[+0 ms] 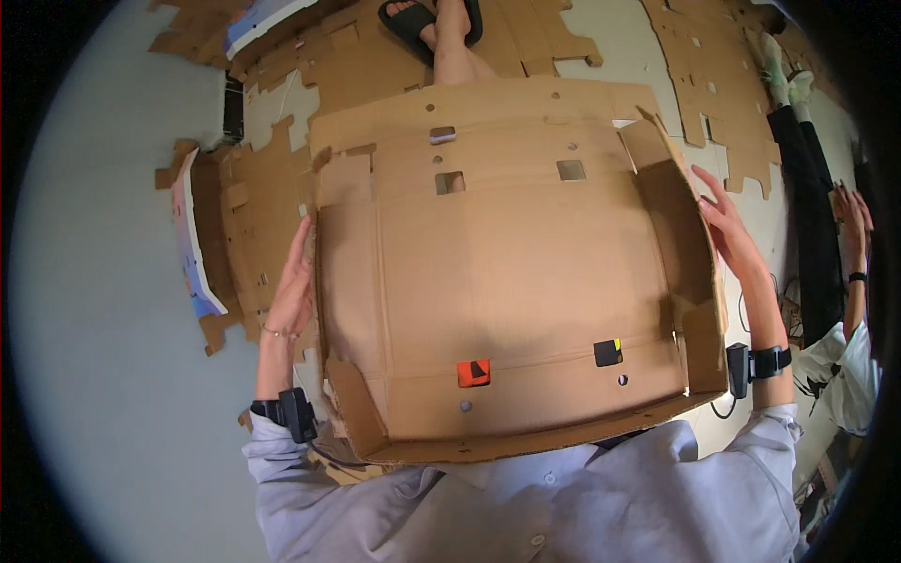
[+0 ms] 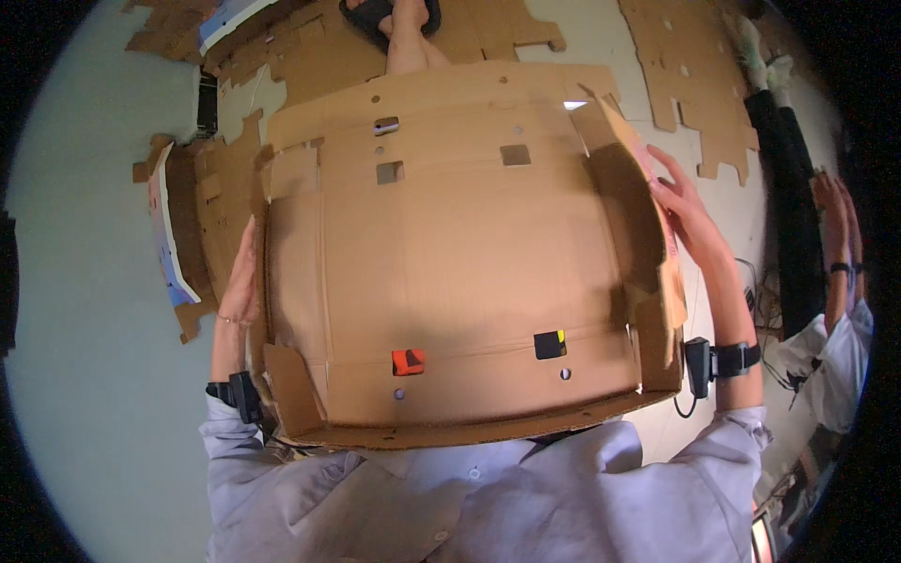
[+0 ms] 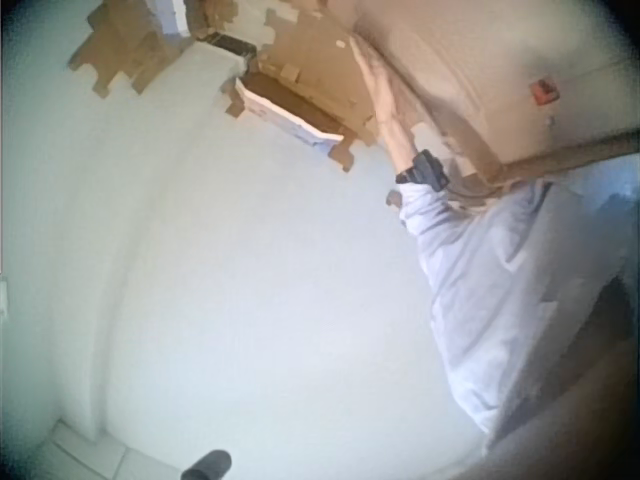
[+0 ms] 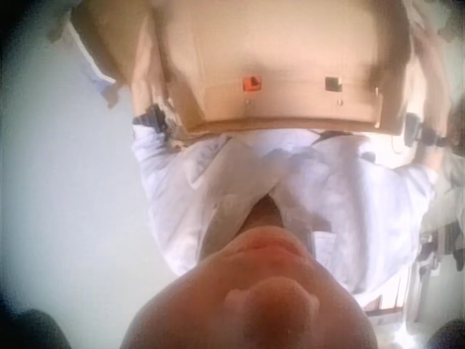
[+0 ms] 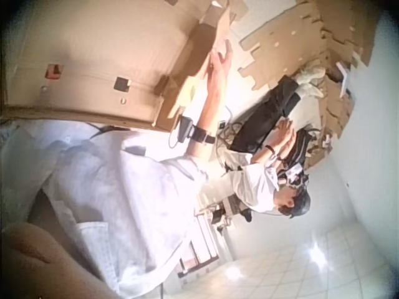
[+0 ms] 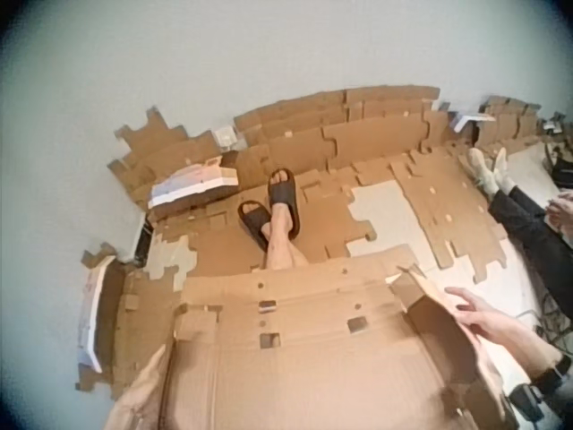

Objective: The person assembles a cardboard box by folding and inserting printed cardboard pieces into slots on a larger base. The person handles multiple cardboard pieces, aligns them, and secures them into place.

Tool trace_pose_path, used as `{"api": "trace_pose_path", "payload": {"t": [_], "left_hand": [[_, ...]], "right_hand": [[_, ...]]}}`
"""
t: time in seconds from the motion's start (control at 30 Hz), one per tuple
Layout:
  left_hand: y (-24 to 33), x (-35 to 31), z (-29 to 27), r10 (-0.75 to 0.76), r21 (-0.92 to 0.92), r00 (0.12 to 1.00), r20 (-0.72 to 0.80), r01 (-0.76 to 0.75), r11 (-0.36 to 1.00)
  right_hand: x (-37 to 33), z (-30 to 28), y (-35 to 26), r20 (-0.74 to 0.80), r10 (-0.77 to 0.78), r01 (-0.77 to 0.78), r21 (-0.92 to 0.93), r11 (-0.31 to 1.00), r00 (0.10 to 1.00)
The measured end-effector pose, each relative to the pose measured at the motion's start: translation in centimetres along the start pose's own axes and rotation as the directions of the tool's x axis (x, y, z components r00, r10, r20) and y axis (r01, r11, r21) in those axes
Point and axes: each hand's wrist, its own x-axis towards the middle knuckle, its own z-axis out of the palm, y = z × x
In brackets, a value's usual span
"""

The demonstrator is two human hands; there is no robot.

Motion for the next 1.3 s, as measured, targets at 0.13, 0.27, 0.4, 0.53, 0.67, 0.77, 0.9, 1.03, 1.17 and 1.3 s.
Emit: {"api": "trace_pose_path", "payload": {"t": [0.13, 0.27, 0.4, 0.53, 0.67, 0.77, 0.9, 1.03, 1.17, 1.3], "left_hand": [[1.0, 0.8, 1.4, 0.092, 0.033, 0.995, 0.045, -0.093, 0.995], [1.2, 1.0, 1.8, 0.015, 0.034, 0.998, 0.057, -0.017, 0.999], [-0.5, 1.5, 1.7, -0.009, -0.083, 1.0, 0.017, 0.01, 0.996], [-3.1, 2.2, 1.4, 0.021, -0.054, 1.0, 0.022, -0.02, 0.998], [-2.9, 2.7, 1.4, 0.062, 0.036, 0.998, 0.017, -0.062, 0.997], [-1.7, 2.9, 2.1, 0.048, 0.068, 0.999, 0.014, -0.049, 0.996], [-0.1, 2.7, 2.6, 0.061, 0.192, 0.998, 0.008, -0.061, 0.98], [0.4, 2.5, 3.0, 0.089, 0.187, 0.996, 0.005, -0.089, 0.978], [-0.4, 2.0, 3.0, 0.134, 0.162, 0.99, -0.034, -0.126, 0.979], [-0.4, 1.9, 3.4, 0.124, 0.163, 0.991, -0.053, -0.113, 0.98]], "right_hand": [[1.4, 1.7, 2.0, -0.097, -0.125, 0.138, 0.144, 0.98, 0.987], [1.3, 1.3, 2.5, -0.134, -0.028, 0.052, 0.178, 0.983, 0.991], [1.4, 0.4, 3.8, -0.139, -0.02, 0.054, 0.248, 0.967, 0.99], [1.4, 0.6, 4.0, -0.131, -0.002, 0.049, 0.357, 0.933, 0.991], [1.2, 0.3, 3.9, -0.123, -0.033, 0.075, 0.349, 0.934, 0.992], [1.4, 0.0, 4.1, -0.125, -0.034, 0.075, 0.347, 0.935, 0.992], [1.2, 0.4, 3.7, -0.141, -0.027, 0.071, 0.319, 0.945, 0.99], [0.5, 1.0, 3.3, -0.129, -0.053, 0.101, 0.395, 0.913, 0.99], [0.3, 0.6, 3.9, -0.125, -0.025, 0.077, 0.43, 0.899, 0.992], [0.3, 0.4, 3.8, -0.148, -0.042, 0.089, 0.33, 0.94, 0.988]]}}
